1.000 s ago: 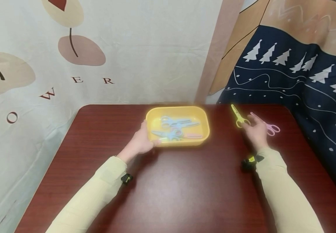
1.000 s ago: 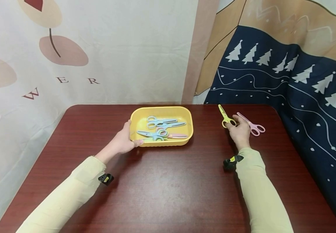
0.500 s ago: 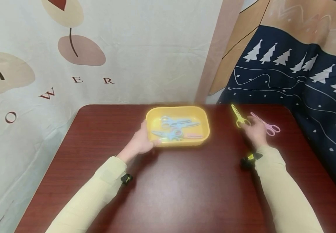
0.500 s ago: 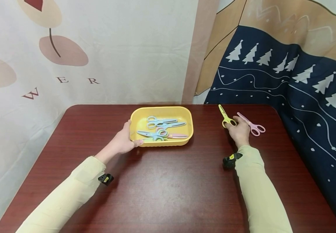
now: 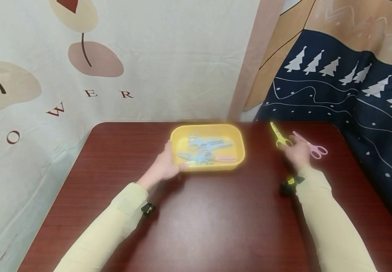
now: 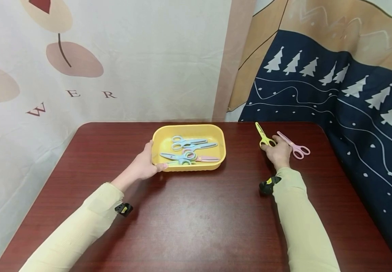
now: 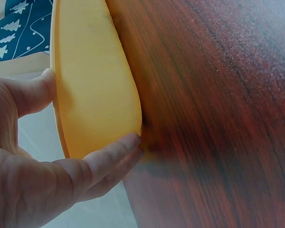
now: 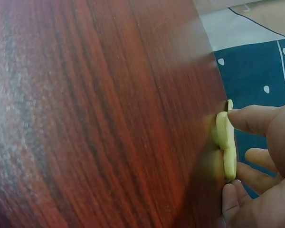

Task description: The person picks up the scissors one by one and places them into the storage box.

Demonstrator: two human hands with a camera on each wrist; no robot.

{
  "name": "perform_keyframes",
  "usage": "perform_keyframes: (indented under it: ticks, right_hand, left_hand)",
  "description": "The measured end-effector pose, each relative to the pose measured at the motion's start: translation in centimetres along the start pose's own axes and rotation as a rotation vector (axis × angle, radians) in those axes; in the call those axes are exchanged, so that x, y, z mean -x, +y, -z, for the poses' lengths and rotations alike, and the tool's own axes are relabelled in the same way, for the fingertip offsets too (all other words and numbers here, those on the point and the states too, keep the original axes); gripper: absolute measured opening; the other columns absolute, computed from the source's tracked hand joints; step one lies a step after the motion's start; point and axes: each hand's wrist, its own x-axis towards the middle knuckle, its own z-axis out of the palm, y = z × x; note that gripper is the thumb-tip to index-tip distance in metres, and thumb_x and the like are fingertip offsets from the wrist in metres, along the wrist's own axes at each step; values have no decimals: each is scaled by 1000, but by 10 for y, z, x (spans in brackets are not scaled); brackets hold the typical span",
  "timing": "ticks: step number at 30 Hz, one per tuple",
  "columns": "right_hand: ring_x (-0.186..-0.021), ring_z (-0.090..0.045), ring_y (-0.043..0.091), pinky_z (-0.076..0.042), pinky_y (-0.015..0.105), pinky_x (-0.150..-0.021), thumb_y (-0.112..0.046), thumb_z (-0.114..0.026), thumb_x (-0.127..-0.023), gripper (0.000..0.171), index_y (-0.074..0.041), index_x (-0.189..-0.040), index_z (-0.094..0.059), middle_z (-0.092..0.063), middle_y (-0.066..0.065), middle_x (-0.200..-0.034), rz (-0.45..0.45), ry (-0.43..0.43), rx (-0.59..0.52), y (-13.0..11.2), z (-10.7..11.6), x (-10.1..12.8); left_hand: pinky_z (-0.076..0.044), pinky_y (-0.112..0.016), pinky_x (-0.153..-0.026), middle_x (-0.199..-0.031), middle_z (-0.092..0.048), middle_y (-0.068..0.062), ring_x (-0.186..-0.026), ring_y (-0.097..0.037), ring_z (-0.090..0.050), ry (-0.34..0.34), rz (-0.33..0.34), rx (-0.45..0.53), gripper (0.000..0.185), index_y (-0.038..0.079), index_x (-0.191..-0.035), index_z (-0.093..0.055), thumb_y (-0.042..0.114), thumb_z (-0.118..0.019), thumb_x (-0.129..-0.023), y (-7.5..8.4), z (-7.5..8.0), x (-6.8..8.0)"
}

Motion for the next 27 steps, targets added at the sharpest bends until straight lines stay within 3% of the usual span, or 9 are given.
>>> perform_keyframes:
  ticks: [19,27]
  right_hand:
    - [-136,-43,51,-37,57,-116,-11,-71,-92,72,8,-154,-40,-46,34,-151,53,44,105,1,-2,-1]
    - [-144,-33,50,-27,58,-121,-7,-75,-88,71,8,-151,-45,-40,34,-154,127,71,140,5,-3,-6]
  left_hand:
    - [-21,-52,-125,-166,-12,-35,-151,-47,-25,4,-10,-2,108,-11,-160,1,21,-75,-90,1,-1,1]
    - [-22,-52,-125,-166,-13,-35,-151,-47,-26,3,-4,0,108,-11,-160,1,20,-76,-90,1,-1,0]
